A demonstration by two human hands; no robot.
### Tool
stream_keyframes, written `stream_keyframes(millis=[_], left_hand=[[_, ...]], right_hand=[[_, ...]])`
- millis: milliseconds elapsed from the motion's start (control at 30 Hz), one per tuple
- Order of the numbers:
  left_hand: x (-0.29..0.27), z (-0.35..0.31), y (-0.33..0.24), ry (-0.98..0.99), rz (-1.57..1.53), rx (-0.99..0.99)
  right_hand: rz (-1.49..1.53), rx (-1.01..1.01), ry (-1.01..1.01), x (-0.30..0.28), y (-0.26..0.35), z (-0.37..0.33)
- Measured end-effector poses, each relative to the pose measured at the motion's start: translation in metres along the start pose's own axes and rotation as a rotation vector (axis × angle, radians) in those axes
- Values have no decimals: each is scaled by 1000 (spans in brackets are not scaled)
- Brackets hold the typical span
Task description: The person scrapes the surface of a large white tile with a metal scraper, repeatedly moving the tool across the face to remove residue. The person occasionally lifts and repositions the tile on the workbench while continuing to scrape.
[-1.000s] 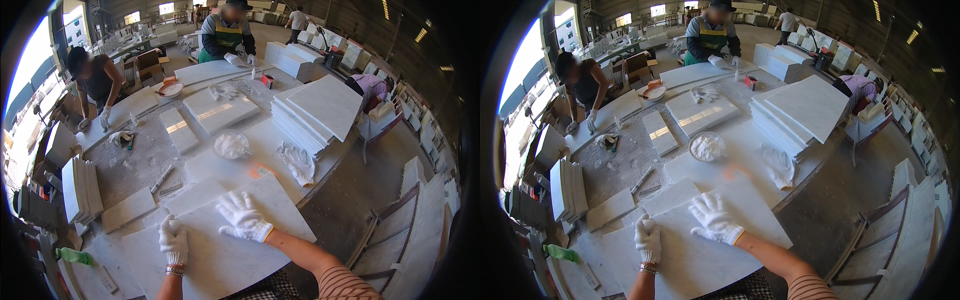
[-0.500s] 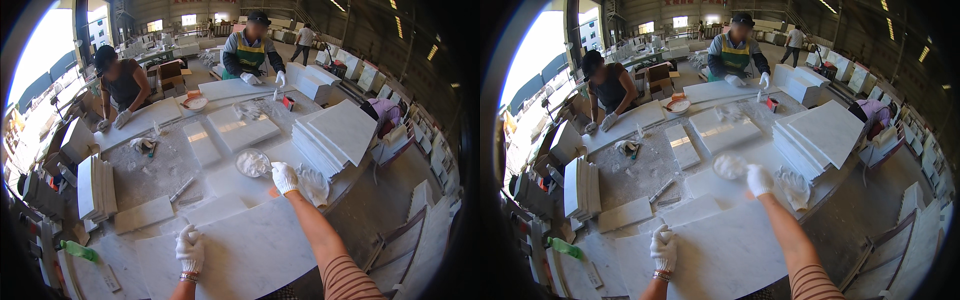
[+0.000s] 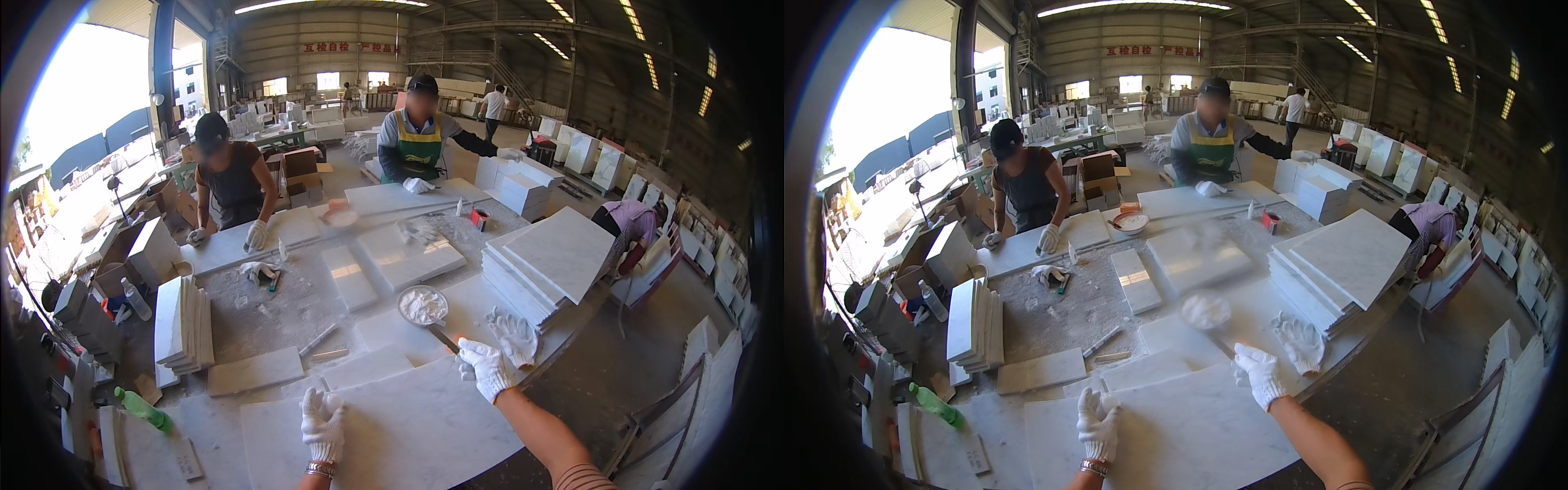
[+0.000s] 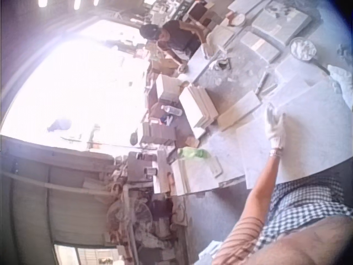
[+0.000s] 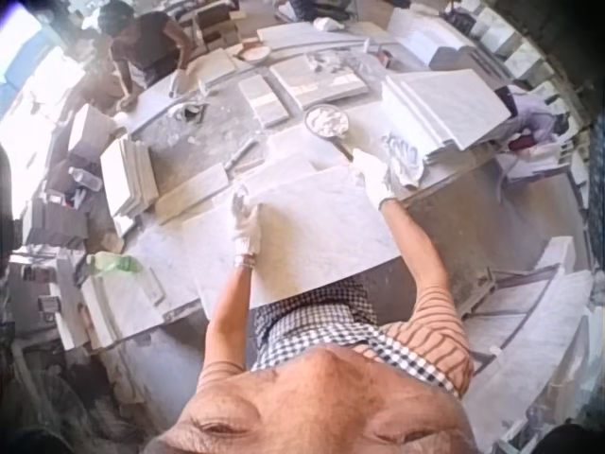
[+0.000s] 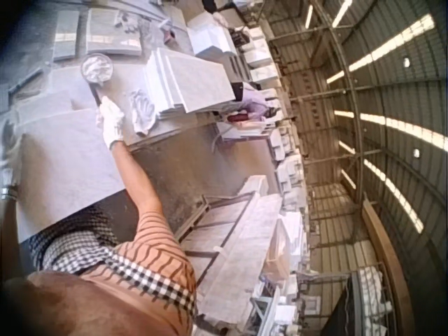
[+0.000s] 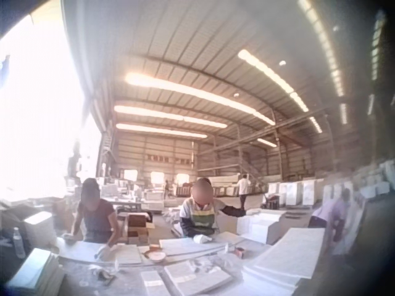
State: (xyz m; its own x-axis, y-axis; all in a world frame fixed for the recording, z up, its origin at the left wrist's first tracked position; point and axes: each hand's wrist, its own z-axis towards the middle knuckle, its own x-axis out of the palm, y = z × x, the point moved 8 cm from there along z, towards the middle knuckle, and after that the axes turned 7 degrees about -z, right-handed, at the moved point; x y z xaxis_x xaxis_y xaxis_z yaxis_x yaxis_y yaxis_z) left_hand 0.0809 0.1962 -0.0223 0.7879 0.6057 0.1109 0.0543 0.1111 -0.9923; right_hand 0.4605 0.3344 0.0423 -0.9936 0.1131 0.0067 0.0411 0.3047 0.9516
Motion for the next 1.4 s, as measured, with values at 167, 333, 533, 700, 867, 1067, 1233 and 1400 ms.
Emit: stream_keyframes(millis=[167,333,533,700,867,1067,1233,1400], left_hand=[[-13,-80,-28,-37,-37,66],[40,-152,-29,335,-153,-450],[47,-138,-36,239,-401,-650],[36,-132,-32,355,-228,-642],[38,-135,-35,483,13,-516],[42,-135,-37,511,-7,-453],[44,-134,-32,498,-66,-476],[45,-133,-34,458,-171,-531]], right_hand=[[-73,63,197,17,-19,-80],[-201,110,457,71,-65,-161],[-431,-181,539,85,-53,-170],[-853,-768,86,57,14,-60],[-1203,-722,-264,43,38,70],[-1411,-711,-232,62,42,126],[-1251,-766,-310,26,64,98],[-89,-22,-6,-14,5,40]])
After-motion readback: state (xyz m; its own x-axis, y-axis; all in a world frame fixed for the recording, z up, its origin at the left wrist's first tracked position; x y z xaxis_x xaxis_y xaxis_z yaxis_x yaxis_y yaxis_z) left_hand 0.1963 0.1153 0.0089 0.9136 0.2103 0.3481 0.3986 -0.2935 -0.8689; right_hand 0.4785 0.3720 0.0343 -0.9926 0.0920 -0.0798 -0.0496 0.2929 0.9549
